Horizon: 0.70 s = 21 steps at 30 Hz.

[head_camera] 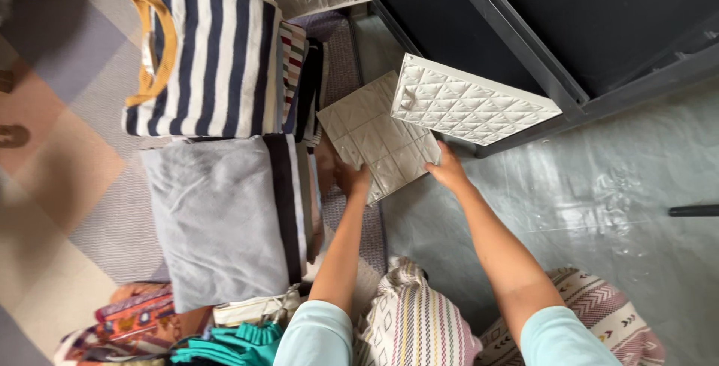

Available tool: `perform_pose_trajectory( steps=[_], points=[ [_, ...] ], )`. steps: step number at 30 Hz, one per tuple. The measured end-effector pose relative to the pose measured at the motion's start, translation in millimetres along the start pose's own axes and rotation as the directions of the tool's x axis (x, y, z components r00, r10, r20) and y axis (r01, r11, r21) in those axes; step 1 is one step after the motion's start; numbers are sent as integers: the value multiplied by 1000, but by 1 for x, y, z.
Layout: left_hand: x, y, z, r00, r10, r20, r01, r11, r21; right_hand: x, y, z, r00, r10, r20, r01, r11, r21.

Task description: The person kneels and assembles a black plastic storage unit by attaching side panels and inserting a drawer. They repeatedly align and press the panels into place, then insert and remove a drawer to test fit.

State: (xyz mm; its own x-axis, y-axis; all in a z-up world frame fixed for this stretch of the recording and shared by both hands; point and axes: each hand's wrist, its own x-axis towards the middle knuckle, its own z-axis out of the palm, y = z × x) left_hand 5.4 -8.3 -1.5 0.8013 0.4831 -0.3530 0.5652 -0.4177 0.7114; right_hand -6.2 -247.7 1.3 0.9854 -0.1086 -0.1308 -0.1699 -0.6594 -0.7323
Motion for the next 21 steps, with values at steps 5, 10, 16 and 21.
perform_pose_trajectory(
  steps=[5,10,16,21],
  points=[
    [-18,22,-26,999,37,-38,-38,999,-21,-5,-7,-5,998,50,29,-50,999,2],
    [-41,25,-53,991,109,-77,-113,992,-54,-16,-14,-23,936,233,264,-288,937,197],
    [-110,25,-88,989,-134,-64,132,991,-37,-55,-51,-65,974,38,223,-81,979,187],
    [-178,49,-138,978,-202,-44,193,971,-144,-108,-102,-137,938,144,316,-190,975,118]
  ],
)
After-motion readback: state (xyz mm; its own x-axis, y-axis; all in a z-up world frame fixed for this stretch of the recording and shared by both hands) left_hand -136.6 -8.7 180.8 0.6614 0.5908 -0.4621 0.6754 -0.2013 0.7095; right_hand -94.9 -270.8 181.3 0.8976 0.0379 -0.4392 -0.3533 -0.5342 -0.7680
